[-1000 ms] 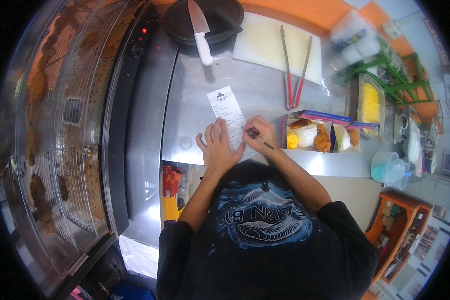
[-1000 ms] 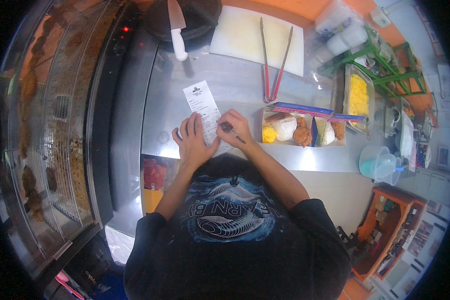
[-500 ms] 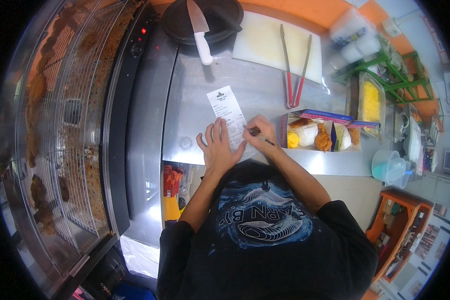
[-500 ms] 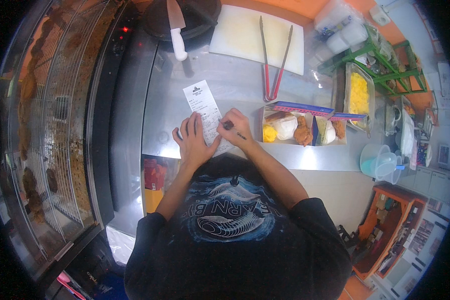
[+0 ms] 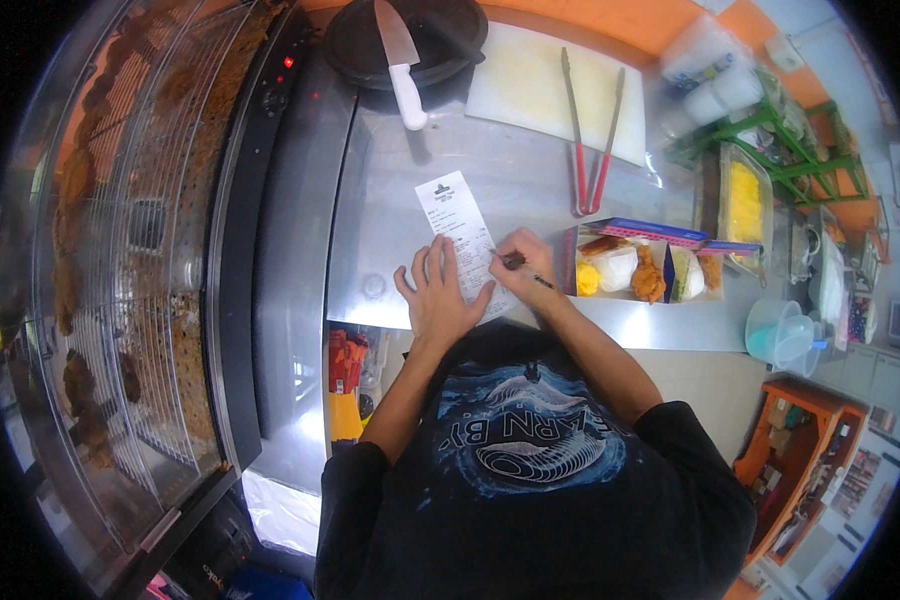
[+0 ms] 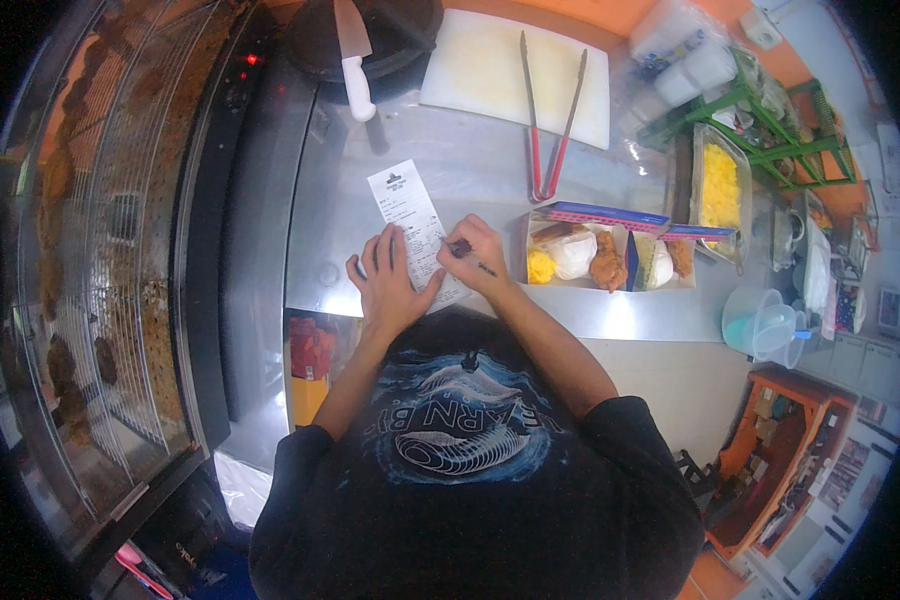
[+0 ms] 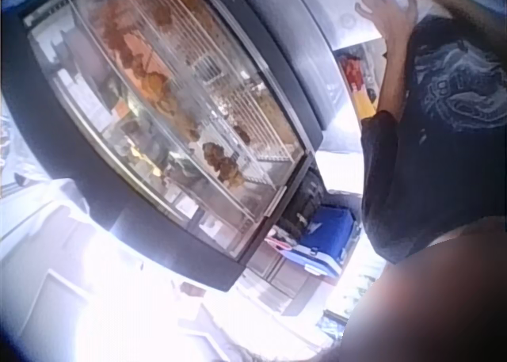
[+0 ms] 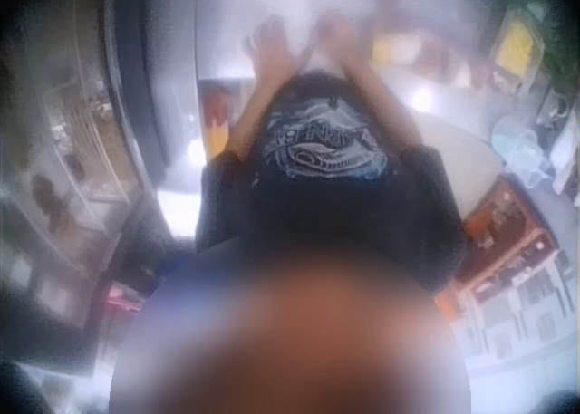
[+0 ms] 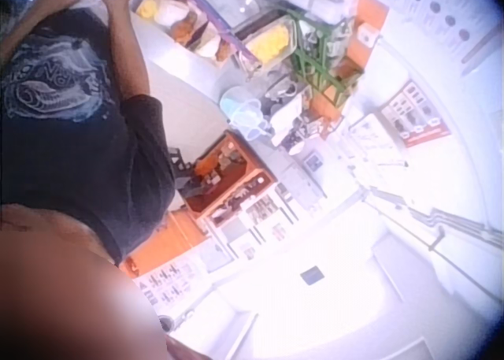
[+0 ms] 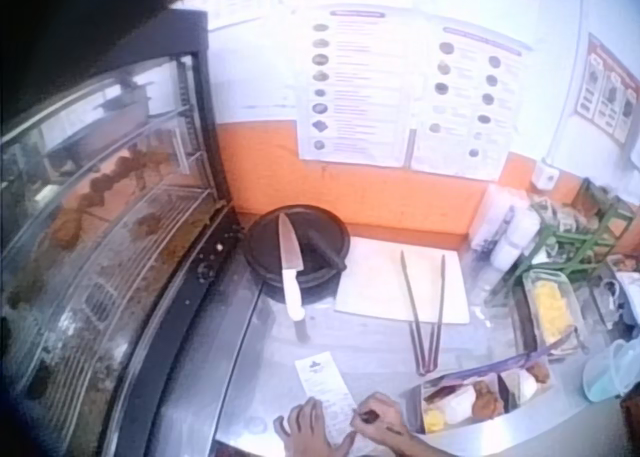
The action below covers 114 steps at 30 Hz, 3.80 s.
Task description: The person assembles two food orders by placing rice balls and fried chicken into paper boxes, adding a scoop of yellow side, then closing the boxes and placing them into a clear plastic bag. The person also writes on a receipt and handles a pen and plastic bag during the process.
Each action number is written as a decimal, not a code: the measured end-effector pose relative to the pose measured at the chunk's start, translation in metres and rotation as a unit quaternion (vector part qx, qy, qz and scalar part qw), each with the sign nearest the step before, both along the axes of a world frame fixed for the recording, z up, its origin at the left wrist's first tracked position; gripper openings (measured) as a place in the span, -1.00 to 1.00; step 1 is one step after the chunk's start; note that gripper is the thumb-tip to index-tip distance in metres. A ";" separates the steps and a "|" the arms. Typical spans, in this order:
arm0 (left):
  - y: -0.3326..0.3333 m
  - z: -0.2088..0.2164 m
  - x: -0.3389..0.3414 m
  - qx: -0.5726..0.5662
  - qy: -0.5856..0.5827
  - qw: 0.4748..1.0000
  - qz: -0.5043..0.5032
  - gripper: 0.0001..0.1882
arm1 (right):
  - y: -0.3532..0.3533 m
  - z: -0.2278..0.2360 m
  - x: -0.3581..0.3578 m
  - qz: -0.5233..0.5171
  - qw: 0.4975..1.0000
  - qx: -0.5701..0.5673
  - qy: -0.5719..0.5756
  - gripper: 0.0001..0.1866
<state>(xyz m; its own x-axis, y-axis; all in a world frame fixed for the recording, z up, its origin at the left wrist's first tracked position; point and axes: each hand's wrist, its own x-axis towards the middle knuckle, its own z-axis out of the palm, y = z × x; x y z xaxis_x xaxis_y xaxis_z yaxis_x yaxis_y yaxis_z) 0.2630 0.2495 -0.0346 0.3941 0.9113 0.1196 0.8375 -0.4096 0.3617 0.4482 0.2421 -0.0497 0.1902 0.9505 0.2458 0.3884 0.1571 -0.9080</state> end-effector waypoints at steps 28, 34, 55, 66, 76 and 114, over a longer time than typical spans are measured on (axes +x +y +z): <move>0.000 0.004 -0.001 -0.021 0.037 0.999 -0.012 0.05 | -0.018 0.009 0.001 0.115 0.993 -0.011 -0.032 -0.87; -0.001 0.003 -0.001 -0.008 0.021 1.000 -0.009 0.09 | -0.022 0.008 0.007 0.020 1.000 -0.021 -0.006 -0.86; 0.000 0.001 -0.001 -0.009 -0.006 1.000 -0.009 0.07 | -0.026 0.009 0.007 0.011 0.999 -0.007 -0.040 -0.85; 0.000 0.001 -0.001 -0.005 0.018 1.000 -0.010 0.08 | -0.029 0.006 0.005 0.061 0.997 -0.003 -0.041 -0.85; 0.000 0.001 -0.001 -0.004 0.024 1.000 -0.010 0.09 | -0.033 0.010 0.005 0.069 0.997 -0.018 -0.033 -0.85; 0.000 -0.002 -0.001 -0.009 0.015 1.000 -0.009 0.10 | -0.008 0.017 -0.004 0.064 0.998 0.008 -0.015 -0.80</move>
